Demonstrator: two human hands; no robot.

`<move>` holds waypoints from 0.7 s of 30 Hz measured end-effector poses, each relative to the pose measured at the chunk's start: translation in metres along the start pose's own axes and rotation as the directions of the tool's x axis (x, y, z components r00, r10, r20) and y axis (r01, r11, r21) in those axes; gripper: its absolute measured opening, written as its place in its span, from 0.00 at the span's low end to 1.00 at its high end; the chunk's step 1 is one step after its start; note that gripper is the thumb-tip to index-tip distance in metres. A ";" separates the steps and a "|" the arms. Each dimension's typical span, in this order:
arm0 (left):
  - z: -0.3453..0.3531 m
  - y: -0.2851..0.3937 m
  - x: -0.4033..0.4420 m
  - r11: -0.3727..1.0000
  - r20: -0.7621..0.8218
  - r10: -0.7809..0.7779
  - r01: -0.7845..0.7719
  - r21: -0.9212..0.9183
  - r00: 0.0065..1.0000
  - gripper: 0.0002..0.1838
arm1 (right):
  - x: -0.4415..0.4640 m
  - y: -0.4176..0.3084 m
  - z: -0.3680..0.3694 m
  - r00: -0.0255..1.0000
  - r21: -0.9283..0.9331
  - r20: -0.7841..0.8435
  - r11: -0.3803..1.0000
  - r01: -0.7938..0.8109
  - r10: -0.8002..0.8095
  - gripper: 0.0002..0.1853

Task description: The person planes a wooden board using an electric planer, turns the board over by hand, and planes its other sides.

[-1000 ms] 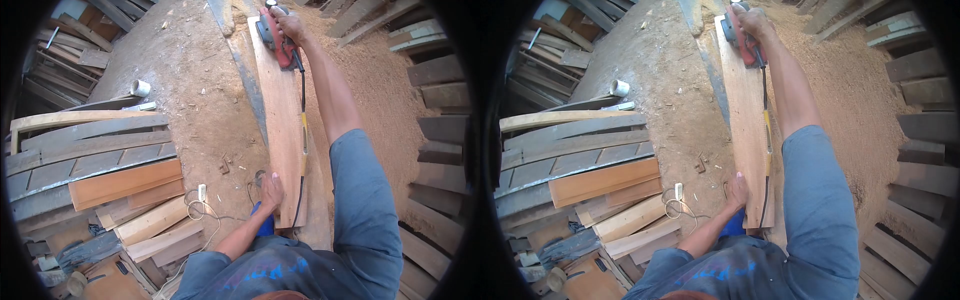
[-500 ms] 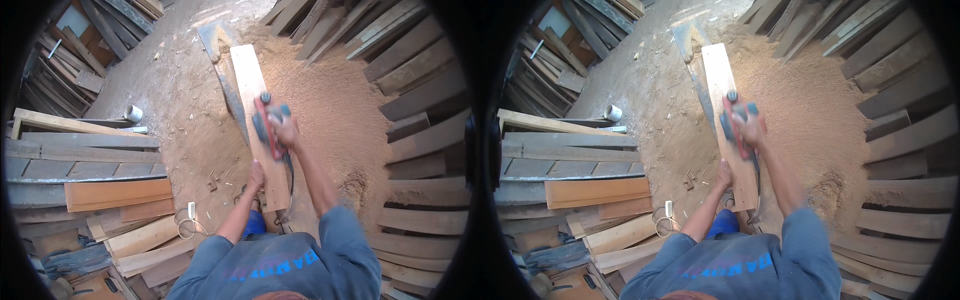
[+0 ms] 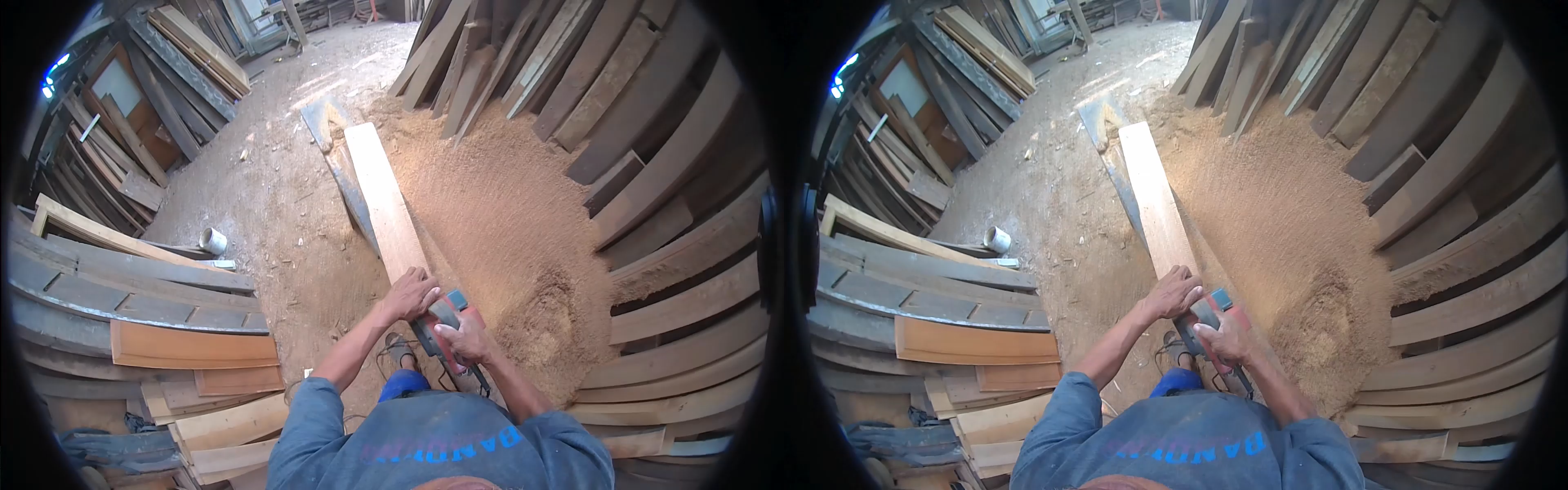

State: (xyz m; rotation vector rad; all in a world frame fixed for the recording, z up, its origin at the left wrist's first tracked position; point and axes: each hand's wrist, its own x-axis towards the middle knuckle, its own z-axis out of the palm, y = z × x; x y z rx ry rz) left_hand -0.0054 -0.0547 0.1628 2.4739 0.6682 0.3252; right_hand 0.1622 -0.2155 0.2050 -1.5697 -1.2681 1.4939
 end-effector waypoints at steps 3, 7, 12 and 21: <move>-0.009 0.008 -0.008 0.977 -0.021 -0.137 0.138 0.164 0.990 0.24 | -0.007 -0.001 0.005 0.997 0.022 0.005 0.997 0.070 -0.071 0.27; -0.023 0.004 -0.010 0.974 0.155 -0.170 0.141 0.179 0.973 0.25 | -0.012 -0.016 0.002 0.995 0.026 0.063 0.997 0.079 -0.081 0.27; -0.037 0.002 -0.019 0.984 0.238 -0.079 0.038 0.174 0.968 0.24 | -0.009 -0.007 0.002 0.988 0.057 0.109 0.993 0.103 -0.109 0.26; -0.036 -0.022 -0.040 0.947 -0.052 -0.317 0.314 -0.066 0.947 0.25 | 0.003 0.022 0.025 0.997 0.154 0.080 0.988 -0.032 0.020 0.19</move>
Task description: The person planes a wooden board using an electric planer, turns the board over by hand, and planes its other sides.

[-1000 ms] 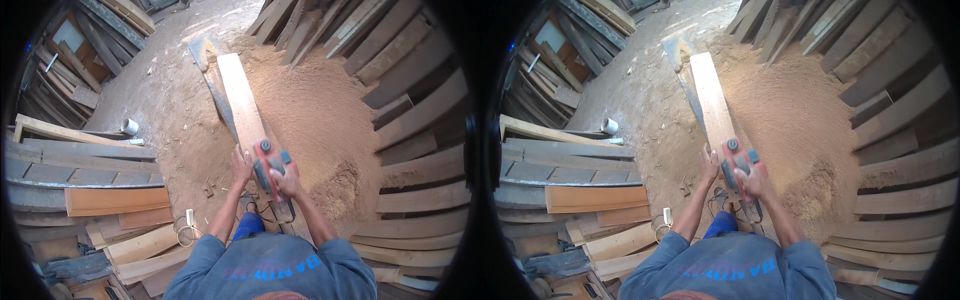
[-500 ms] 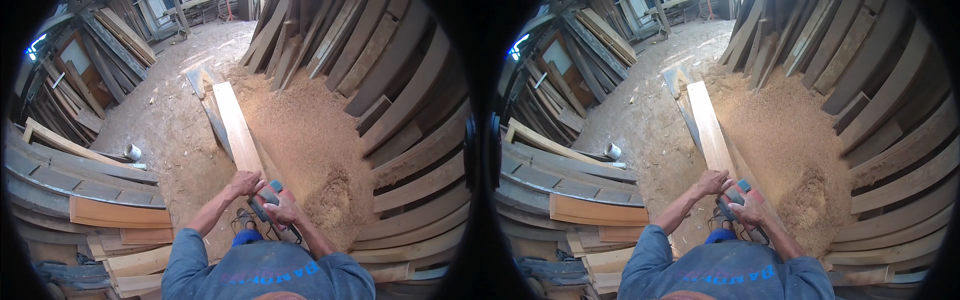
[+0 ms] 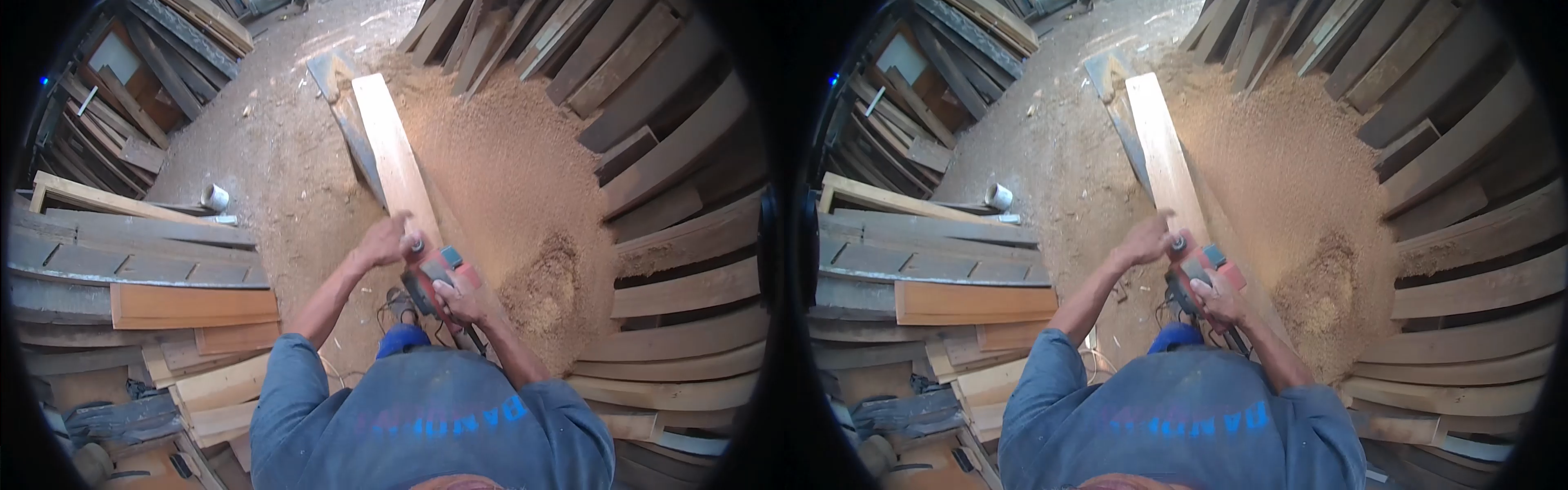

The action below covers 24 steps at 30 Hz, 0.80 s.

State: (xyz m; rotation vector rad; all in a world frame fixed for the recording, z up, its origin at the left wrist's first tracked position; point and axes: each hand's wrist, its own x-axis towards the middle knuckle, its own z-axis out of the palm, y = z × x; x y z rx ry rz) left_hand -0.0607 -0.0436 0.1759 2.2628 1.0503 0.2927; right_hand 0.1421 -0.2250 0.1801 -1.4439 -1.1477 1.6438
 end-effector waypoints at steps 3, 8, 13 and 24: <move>0.067 -0.087 0.016 0.896 -0.511 -0.173 -0.081 -0.437 0.842 0.26 | -0.005 0.019 0.012 0.993 0.128 -0.089 0.990 -0.067 0.079 0.20; 0.123 -0.134 -0.026 0.494 -0.184 -0.687 0.267 -0.827 0.703 0.33 | -0.019 0.052 0.021 0.976 -0.031 -0.214 0.999 0.034 -0.040 0.23; 0.151 -0.133 -0.020 0.236 0.051 -0.797 0.389 -0.891 0.601 0.39 | 0.046 0.013 0.017 0.966 -0.119 -0.255 0.993 0.013 -0.044 0.25; 0.161 -0.109 0.068 0.655 -0.255 -0.624 0.317 -0.686 0.739 0.30 | 0.381 -0.166 -0.051 0.912 -0.201 -0.341 0.965 0.167 -0.228 0.23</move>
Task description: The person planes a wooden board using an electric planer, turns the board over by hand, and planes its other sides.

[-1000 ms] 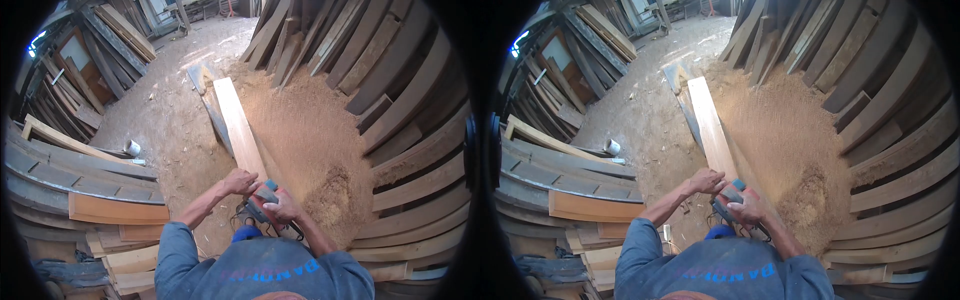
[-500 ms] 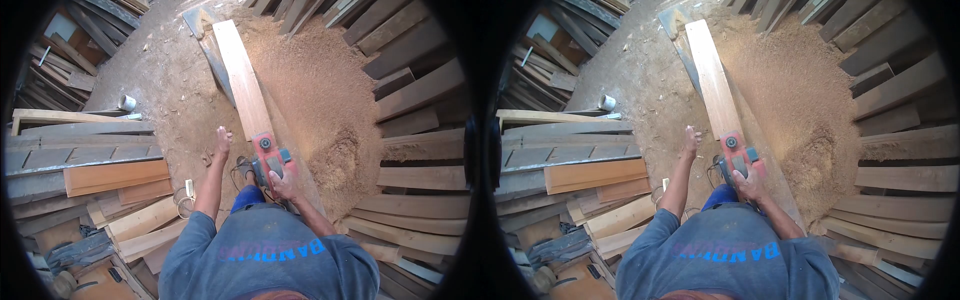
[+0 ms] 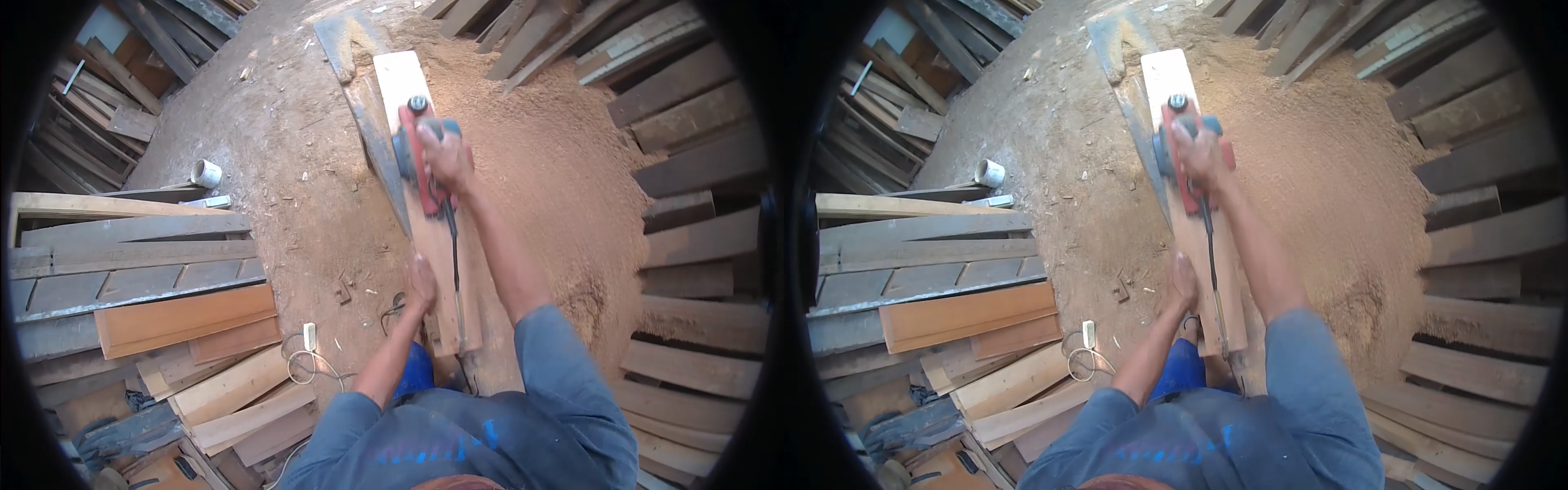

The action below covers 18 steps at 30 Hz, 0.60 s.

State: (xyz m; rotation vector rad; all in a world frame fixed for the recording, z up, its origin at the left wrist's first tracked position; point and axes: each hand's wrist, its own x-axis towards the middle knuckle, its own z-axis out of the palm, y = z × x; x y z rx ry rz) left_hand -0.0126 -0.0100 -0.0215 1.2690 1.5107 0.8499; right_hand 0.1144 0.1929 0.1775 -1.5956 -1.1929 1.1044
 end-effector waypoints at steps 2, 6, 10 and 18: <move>-0.004 0.009 -0.004 0.999 -0.018 -0.013 0.014 0.052 1.000 0.30 | 0.079 -0.004 0.011 0.998 -0.023 -0.008 0.997 -0.069 0.069 0.25; -0.008 0.009 -0.009 0.983 0.028 -0.161 0.158 0.089 0.987 0.30 | 0.212 -0.002 0.025 0.999 -0.015 0.023 1.000 -0.026 0.026 0.25; -0.006 0.008 -0.014 0.969 0.010 -0.175 0.171 0.179 0.984 0.30 | 0.239 0.012 0.029 0.993 0.213 0.118 0.977 -0.019 -0.006 0.26; -0.006 0.013 0.000 0.978 -0.008 -0.210 0.210 -0.007 0.978 0.35 | 0.074 0.028 -0.001 0.990 0.079 0.091 0.990 -0.112 0.105 0.29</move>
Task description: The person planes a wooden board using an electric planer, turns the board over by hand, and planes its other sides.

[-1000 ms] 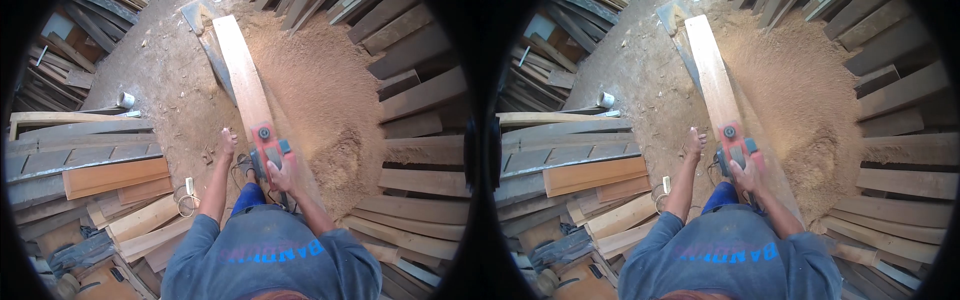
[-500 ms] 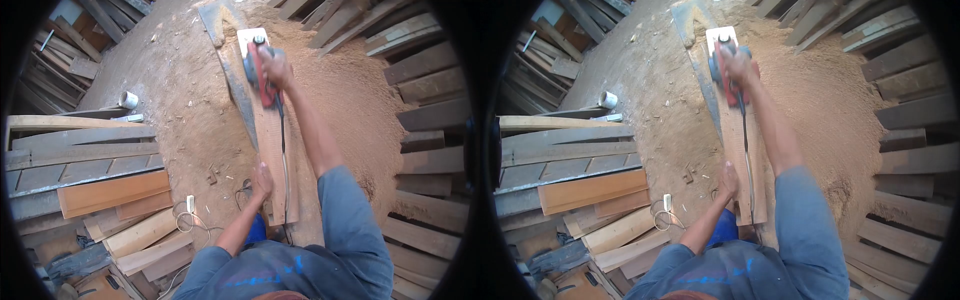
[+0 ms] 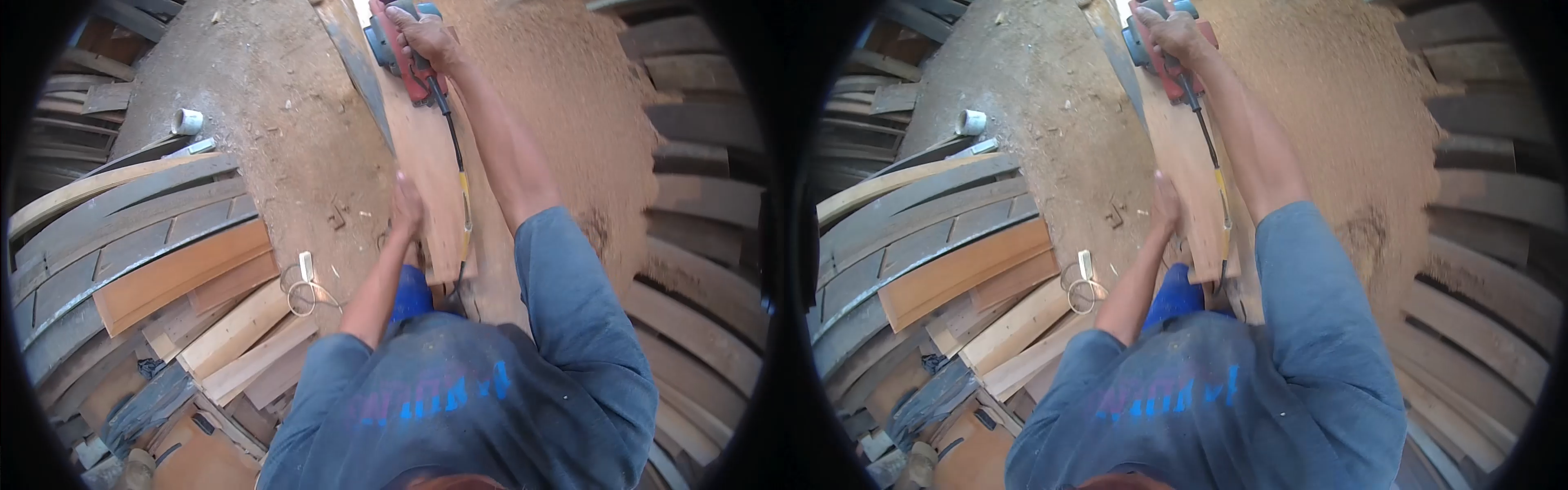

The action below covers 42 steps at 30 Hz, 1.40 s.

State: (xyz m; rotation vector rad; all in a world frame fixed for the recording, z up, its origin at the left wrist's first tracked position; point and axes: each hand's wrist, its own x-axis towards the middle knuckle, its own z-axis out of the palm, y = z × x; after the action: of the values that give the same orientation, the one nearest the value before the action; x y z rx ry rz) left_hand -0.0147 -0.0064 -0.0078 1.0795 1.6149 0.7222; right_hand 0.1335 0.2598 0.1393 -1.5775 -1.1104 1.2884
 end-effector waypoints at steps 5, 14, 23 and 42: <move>0.014 -0.029 0.013 0.996 -0.091 0.075 -0.080 -0.050 0.993 0.40 | -0.179 0.020 -0.016 0.999 -0.006 0.022 0.999 -0.037 0.037 0.25; 0.012 -0.069 0.058 0.916 -0.038 0.174 -0.175 -0.362 0.984 0.55 | -0.521 0.138 -0.049 0.994 -0.138 0.082 0.989 -0.056 0.068 0.30; 0.011 -0.085 0.061 0.952 -0.017 0.108 -0.108 -0.285 0.994 0.49 | -0.435 0.124 -0.034 0.999 -0.094 -0.047 0.996 0.006 -0.011 0.24; -0.003 0.009 -0.014 0.963 -0.029 0.061 -0.051 0.264 0.998 0.31 | 0.188 -0.044 -0.003 0.989 -0.059 -0.068 0.990 0.128 -0.132 0.29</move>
State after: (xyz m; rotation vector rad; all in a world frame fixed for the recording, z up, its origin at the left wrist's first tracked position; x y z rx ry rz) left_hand -0.0139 -0.0153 0.0071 1.3138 1.7526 0.5766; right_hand 0.1483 0.4518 0.1279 -1.5522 -1.1916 1.1155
